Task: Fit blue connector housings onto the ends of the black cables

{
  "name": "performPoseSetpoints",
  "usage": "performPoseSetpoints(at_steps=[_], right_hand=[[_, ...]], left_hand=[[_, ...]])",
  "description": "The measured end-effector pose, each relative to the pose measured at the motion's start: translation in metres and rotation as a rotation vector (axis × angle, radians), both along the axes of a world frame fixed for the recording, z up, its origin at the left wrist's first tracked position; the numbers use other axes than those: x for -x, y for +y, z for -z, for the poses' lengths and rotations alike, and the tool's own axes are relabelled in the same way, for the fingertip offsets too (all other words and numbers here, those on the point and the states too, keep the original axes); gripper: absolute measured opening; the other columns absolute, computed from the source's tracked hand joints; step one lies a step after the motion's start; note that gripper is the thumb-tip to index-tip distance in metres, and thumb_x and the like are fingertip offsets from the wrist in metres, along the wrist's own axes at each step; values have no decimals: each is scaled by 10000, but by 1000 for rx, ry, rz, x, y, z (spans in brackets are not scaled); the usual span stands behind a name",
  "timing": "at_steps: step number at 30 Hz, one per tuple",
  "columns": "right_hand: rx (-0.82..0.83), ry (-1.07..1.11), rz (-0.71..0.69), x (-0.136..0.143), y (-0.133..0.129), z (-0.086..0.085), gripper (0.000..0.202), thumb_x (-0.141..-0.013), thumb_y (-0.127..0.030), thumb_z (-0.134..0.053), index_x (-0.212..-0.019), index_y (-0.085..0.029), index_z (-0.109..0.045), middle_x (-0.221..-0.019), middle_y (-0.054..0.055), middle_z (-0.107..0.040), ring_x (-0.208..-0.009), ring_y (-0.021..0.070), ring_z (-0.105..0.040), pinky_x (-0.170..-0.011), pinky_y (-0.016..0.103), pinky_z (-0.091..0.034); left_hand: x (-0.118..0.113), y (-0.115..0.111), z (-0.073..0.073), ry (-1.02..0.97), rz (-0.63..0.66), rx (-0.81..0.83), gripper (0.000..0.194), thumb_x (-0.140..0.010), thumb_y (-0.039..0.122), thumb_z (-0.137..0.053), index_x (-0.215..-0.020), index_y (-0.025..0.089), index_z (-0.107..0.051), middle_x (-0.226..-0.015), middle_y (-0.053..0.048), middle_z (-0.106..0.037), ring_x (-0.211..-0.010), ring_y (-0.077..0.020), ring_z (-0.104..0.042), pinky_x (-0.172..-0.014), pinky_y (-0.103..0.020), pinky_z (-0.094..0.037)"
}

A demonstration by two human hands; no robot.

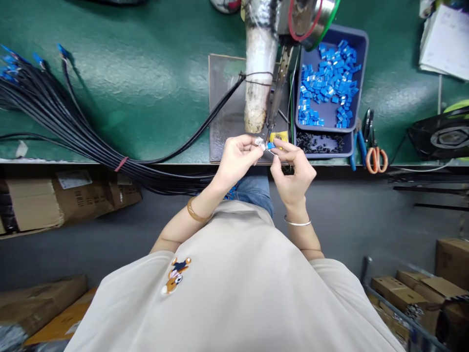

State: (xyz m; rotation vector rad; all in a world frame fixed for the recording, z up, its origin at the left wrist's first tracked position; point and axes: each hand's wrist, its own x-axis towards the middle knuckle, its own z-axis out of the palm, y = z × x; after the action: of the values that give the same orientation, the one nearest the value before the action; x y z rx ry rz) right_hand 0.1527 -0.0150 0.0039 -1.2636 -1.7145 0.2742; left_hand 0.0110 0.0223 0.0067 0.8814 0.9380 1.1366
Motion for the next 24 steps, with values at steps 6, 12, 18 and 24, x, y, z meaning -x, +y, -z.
performPoseSetpoints(at_steps=[6,12,18,24], right_hand=[[20,11,24,1,3,-1,100,-889,-186,-564,-823,-237,-509,-1095,56,-753,-904,186,-756,-776,331,-624],[-2,4,12,2,5,-3,115,-883,-180,-566,-807,-240,-504,-1083,49,-751,-914,190,-753,-808,346,-630],[-25,4,-16,2,5,-6,120,-870,-152,-582,-809,-236,-524,-1095,55,-745,-914,184,-751,-811,333,-636],[-11,-31,-6,2,5,-7,116,-865,-157,-567,-807,-242,-514,-1104,53,-743,-934,192,-748,-813,346,-638]], left_hand=[[-2,0,1,9,-21,-3,143,-717,140,-704,-628,140,-591,-446,74,-485,-399,-18,-374,-422,-161,-305],[-2,-2,1,39,-65,-25,160,-725,167,-735,-640,140,-601,-478,70,-464,-434,-21,-395,-444,-165,-318],[-2,-1,0,35,-77,-38,141,-711,162,-743,-652,136,-618,-507,66,-484,-450,-16,-399,-450,-158,-317],[-2,-1,1,7,-69,-40,93,-720,128,-698,-668,132,-621,-501,71,-476,-441,-11,-379,-442,-154,-297]])
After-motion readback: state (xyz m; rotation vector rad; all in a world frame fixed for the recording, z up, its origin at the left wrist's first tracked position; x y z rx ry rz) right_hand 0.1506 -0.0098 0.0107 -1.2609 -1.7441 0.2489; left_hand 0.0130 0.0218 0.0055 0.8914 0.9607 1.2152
